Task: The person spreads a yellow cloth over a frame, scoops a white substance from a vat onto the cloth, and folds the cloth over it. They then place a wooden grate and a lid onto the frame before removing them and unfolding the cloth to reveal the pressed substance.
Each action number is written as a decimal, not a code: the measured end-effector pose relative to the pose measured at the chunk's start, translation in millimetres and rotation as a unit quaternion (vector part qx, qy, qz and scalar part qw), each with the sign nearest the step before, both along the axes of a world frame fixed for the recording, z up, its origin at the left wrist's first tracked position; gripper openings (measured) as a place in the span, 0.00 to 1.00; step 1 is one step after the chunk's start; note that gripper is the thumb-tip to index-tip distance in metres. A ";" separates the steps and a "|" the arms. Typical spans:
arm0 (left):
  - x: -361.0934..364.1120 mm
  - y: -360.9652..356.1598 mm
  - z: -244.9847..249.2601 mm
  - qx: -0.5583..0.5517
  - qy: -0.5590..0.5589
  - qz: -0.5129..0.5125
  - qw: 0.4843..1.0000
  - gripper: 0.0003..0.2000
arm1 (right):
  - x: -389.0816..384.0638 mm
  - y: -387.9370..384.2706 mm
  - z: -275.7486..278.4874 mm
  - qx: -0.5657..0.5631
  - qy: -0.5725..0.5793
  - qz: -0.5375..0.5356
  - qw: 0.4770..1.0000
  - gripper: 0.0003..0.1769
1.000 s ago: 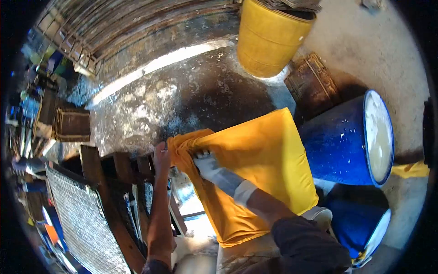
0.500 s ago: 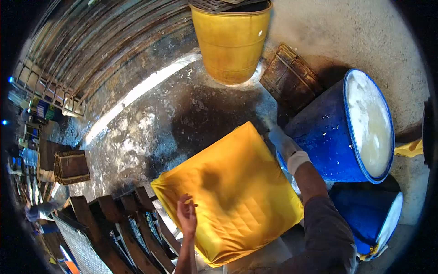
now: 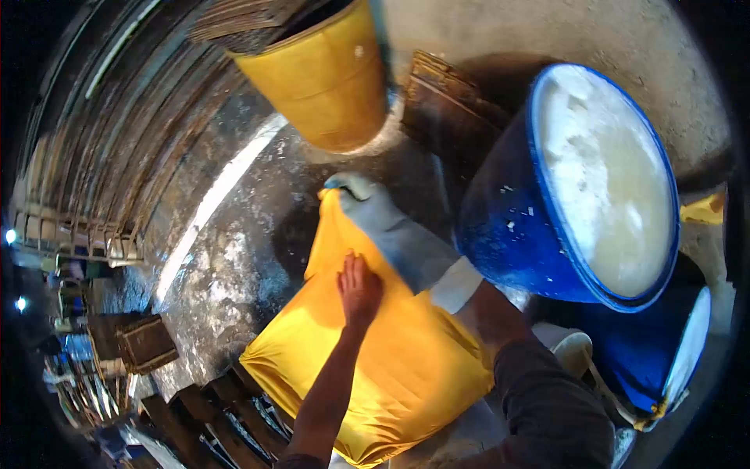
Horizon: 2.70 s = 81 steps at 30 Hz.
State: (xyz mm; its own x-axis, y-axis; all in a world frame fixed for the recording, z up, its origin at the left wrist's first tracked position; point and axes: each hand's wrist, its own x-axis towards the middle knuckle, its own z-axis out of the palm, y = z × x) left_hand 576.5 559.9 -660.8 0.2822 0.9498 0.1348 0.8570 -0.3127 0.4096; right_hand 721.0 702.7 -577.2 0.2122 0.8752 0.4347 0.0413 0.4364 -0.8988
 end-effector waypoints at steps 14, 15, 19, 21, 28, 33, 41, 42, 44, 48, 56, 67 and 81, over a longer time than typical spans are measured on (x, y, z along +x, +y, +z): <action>-3.9 0.1 -26.2 -0.117 0.153 -0.041 0.980 0.44 | 172.7 -490.2 -191.1 -0.528 -0.105 0.193 0.820 0.22; 2.6 -2.1 -18.2 -0.106 0.167 -0.031 0.980 0.43 | 171.6 -510.6 -214.9 -0.513 0.056 0.137 0.846 0.21; 13.2 -13.3 -6.7 -0.010 0.121 0.023 0.992 0.33 | 175.9 -493.4 -153.8 -0.623 0.110 0.012 0.774 0.17; 19.5 -41.7 0.9 -0.008 0.097 0.012 0.995 0.28 | 197.0 -517.4 -142.6 -0.593 0.287 -0.018 0.752 0.18; 50.4 -220.0 55.7 -0.265 -0.018 -0.405 0.875 0.23 | 226.8 -524.0 112.3 -0.642 0.323 -0.043 0.694 0.20; 65.3 -252.4 43.4 -0.186 0.021 -0.355 0.916 0.25 | 220.4 -540.4 158.6 -0.471 -0.051 -0.026 0.881 0.24; 30.1 -272.0 8.0 -0.084 -0.021 -0.323 0.942 0.23 | 192.3 -705.4 -54.1 -0.369 -0.426 -0.174 0.807 0.17; 17.8 -273.4 16.3 -0.080 -0.027 -0.324 0.942 0.23 | 190.0 -728.1 -58.4 -0.269 -0.552 -0.146 0.775 0.19; -8.0 -271.5 35.6 -0.142 -0.106 -0.169 0.970 0.17 | 137.5 -703.9 29.4 -0.550 -0.228 -0.149 0.790 0.21; -84.9 -307.8 52.8 -0.295 -0.055 -0.175 0.938 0.13 | 88.7 -740.4 41.9 -0.608 -0.208 -0.202 0.739 0.25; -162.5 -412.4 57.4 -0.275 -0.061 -0.154 0.947 0.19 | -11.9 -621.2 13.2 -0.533 -0.277 -0.183 0.778 0.30; -219.9 -426.5 71.4 -0.240 -0.018 -0.194 0.951 0.17 | -5.9 -663.8 -6.2 -0.510 0.284 -0.153 0.798 0.15; -123.3 -379.7 20.8 -0.105 0.199 -0.456 0.861 0.30 | 30.4 -785.9 6.3 -0.551 0.059 -0.243 0.796 0.25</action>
